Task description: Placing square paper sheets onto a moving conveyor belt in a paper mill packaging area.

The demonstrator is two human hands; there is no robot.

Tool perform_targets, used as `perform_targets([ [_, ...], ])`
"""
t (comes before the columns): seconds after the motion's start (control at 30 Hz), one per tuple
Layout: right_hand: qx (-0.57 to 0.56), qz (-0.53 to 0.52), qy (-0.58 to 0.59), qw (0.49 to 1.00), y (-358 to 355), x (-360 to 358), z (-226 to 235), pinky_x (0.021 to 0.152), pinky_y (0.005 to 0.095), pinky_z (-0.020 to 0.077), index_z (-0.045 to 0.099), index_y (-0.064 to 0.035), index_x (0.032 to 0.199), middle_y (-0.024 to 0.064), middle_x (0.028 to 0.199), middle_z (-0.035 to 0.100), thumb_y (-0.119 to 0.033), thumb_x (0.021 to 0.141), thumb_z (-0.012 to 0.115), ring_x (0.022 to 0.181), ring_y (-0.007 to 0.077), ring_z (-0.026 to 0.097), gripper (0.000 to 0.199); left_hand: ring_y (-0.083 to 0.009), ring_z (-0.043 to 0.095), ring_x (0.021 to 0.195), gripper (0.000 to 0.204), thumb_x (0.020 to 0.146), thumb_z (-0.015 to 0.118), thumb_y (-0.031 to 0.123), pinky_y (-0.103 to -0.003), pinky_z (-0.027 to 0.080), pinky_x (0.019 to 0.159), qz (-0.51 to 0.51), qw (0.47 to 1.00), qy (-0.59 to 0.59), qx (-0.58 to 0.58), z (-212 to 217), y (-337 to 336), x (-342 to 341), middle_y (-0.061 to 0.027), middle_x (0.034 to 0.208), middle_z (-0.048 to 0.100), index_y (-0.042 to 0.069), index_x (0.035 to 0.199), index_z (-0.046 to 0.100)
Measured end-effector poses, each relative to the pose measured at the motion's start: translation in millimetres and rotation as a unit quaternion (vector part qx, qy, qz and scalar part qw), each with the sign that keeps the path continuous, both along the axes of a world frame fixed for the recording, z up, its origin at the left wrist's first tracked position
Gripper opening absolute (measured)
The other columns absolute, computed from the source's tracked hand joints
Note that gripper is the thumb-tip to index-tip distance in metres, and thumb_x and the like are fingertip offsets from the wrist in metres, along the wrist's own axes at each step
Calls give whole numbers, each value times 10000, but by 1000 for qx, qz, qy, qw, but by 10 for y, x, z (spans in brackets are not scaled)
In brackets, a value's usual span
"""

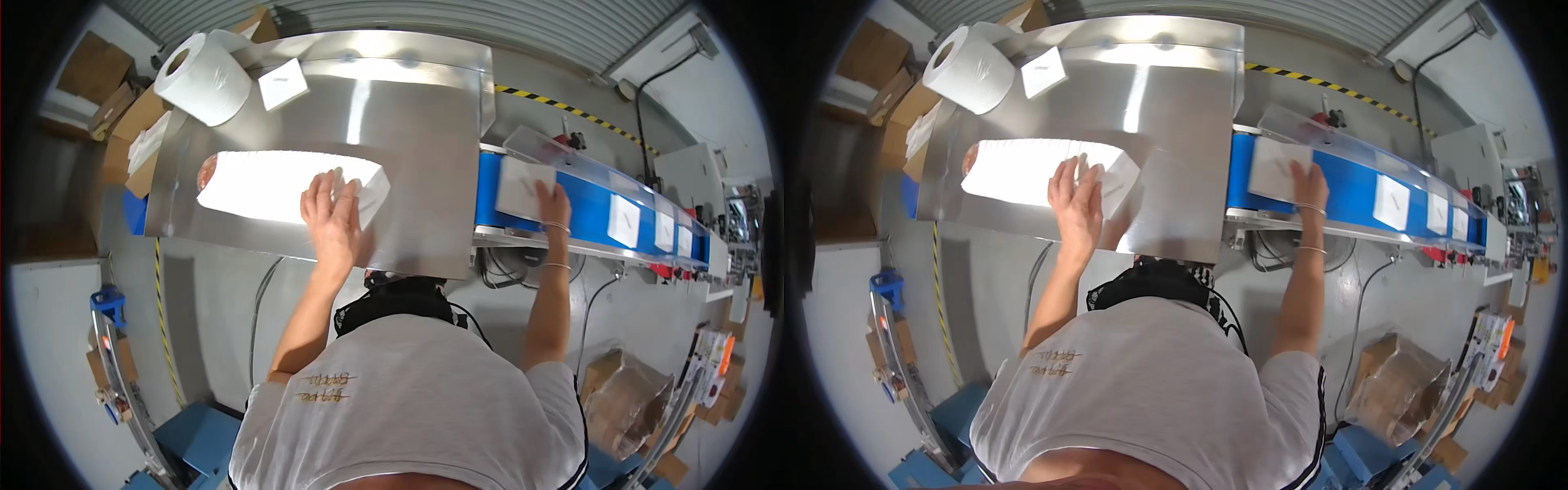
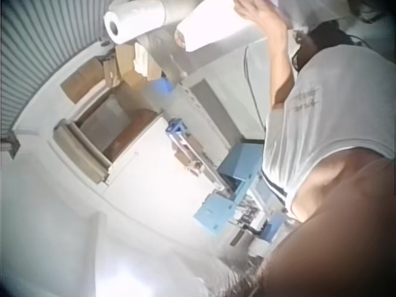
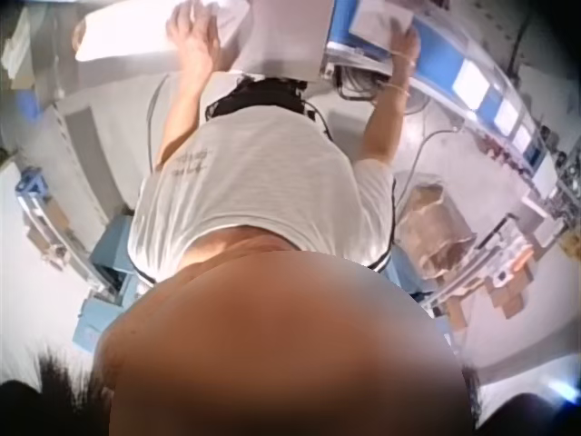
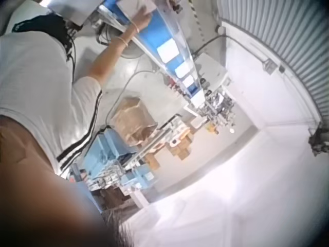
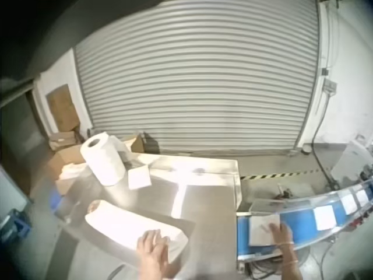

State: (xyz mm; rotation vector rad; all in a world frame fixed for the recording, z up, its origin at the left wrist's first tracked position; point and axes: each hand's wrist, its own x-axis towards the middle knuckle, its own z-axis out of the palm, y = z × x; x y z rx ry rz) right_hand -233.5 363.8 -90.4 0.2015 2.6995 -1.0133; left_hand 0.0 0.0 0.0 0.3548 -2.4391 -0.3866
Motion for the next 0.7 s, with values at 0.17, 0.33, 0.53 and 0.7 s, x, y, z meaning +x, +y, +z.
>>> perform_targets([
  [0.17,108,114,391,907,-512,261,251,893,448,443,545,-29,1215,190,1177,590,-265,735,770,1035,383,559,581,-366,380,1276,304,751,646,-9,-552,209,1065,-29,999,3,19,-41,-5,-3,-123,1333,475,100,1031,695],
  [0.33,-239,439,53,864,-1927,792,828,883,349,470,543,-73,1235,99,1289,492,-173,747,772,1071,267,547,548,-386,318,1318,311,740,658,23,-568,145,1078,-62,997,-37,24,14,-22,51,-128,1378,435,117,1034,697],
  [0.53,-325,457,-11,828,-2097,711,438,862,294,465,567,-39,1135,64,1212,539,-215,838,703,1018,164,549,371,-406,297,1323,330,772,665,70,-551,162,1082,-34,996,-14,81,90,-82,7,-179,1388,412,111,1100,669],
  [0.7,-291,114,27,950,-1168,577,91,540,221,332,560,-78,874,-67,686,389,-259,939,606,644,57,372,198,-388,398,1237,319,783,643,-3,-508,269,1046,-22,998,4,65,-69,-209,28,-156,1323,472,67,1094,657],
])
